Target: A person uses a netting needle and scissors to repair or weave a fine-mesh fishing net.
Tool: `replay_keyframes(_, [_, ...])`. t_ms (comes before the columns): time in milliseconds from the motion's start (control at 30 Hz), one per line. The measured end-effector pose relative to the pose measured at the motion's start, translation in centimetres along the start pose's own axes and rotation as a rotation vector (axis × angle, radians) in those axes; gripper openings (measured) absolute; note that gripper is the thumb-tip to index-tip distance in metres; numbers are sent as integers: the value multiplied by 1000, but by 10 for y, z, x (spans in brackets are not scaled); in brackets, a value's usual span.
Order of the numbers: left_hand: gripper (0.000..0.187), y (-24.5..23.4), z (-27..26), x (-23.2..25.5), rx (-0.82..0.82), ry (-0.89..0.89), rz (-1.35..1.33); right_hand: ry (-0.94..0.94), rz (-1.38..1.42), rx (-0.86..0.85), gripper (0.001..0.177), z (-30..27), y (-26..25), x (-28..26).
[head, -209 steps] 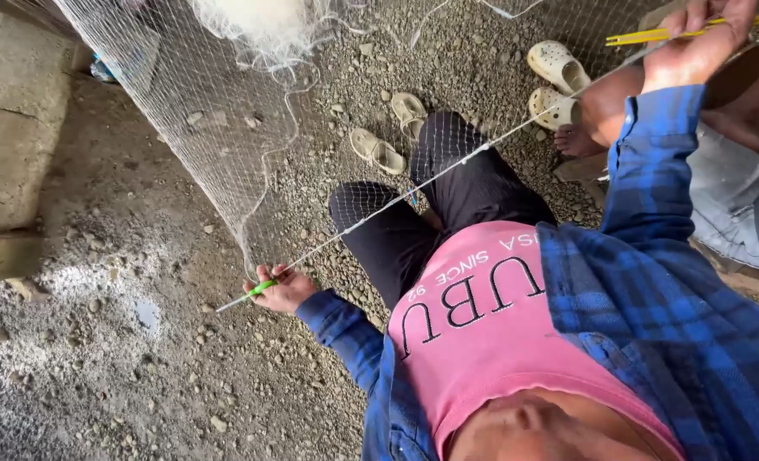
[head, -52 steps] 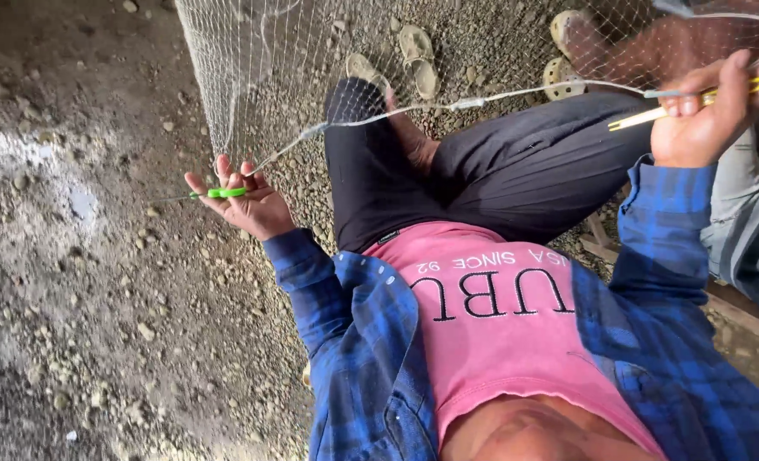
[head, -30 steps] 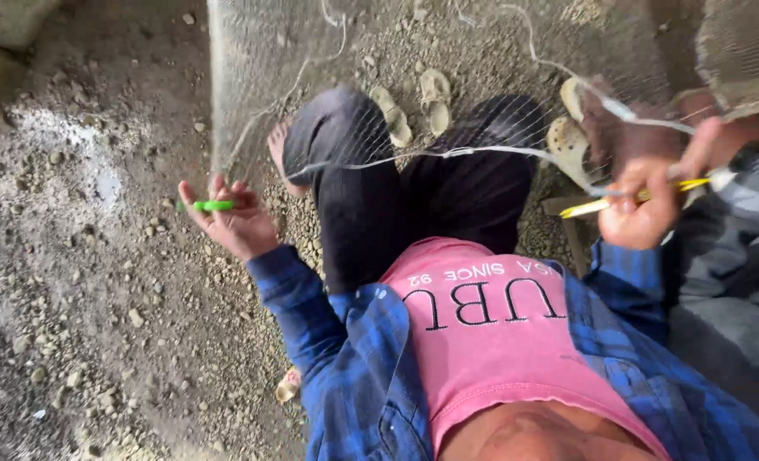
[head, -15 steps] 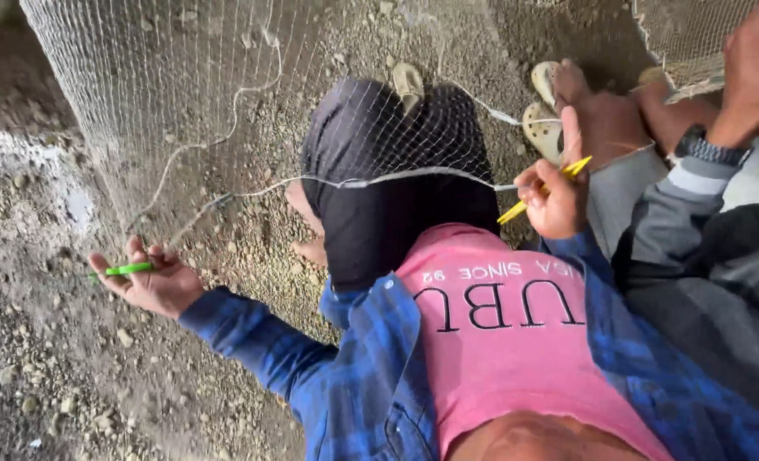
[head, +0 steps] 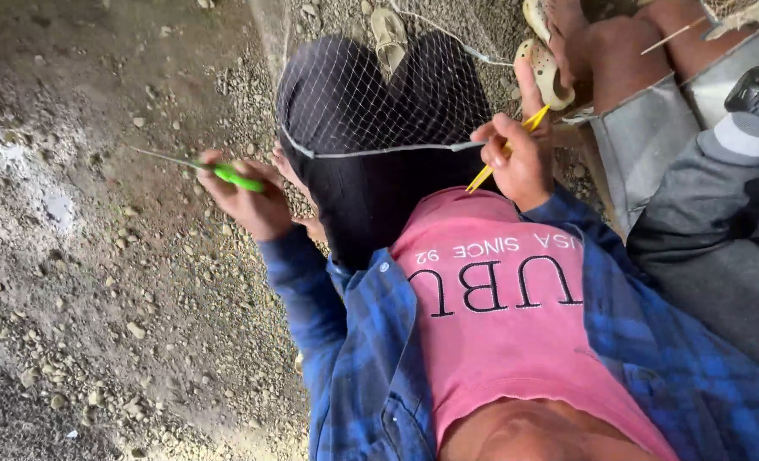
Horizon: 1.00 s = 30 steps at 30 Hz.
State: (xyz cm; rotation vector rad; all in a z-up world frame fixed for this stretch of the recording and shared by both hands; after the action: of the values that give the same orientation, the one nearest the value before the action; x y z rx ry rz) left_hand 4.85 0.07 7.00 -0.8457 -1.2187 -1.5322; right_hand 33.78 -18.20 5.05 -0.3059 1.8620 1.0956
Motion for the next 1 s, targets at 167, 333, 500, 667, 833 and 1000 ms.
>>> replay_keyframes(167, [32, 96, -102, 5, -578, -555, -202, 70, 68, -159, 53, -4, 20, 11])
replay_keyframes(333, [29, 109, -118, -45, -318, -580, -583, 302, 234, -325, 25, -2, 30, 57])
replay_keyframes(500, [30, 65, -92, -29, -106, -381, -682, 443, 372, -322, 10, 21, 39, 85])
replay_keyframes(667, [40, 13, -81, -12, 23, -336, -631, 397, 651, -333, 16, 54, 40, 65])
replay_keyframes(833, [28, -19, -52, -12, 132, -282, -500, 301, 477, -220, 10, 43, 22, 51])
replay_keyframes(1000, [28, -27, -30, -43, 132, -352, -442, 211, 193, -92, 9, 29, 13, 52])
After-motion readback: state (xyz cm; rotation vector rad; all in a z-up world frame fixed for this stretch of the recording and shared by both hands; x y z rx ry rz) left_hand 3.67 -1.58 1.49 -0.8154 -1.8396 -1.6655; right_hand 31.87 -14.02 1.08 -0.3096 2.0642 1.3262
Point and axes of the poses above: each hand's wrist, its own z-axis towards the middle knuckle, its own y-axis out of the palm, x = y × z, the point moved 8 cm from there along z, towards the middle knuckle, and after that the axes turned 2 degrees about -y, right-handed, at the moved point
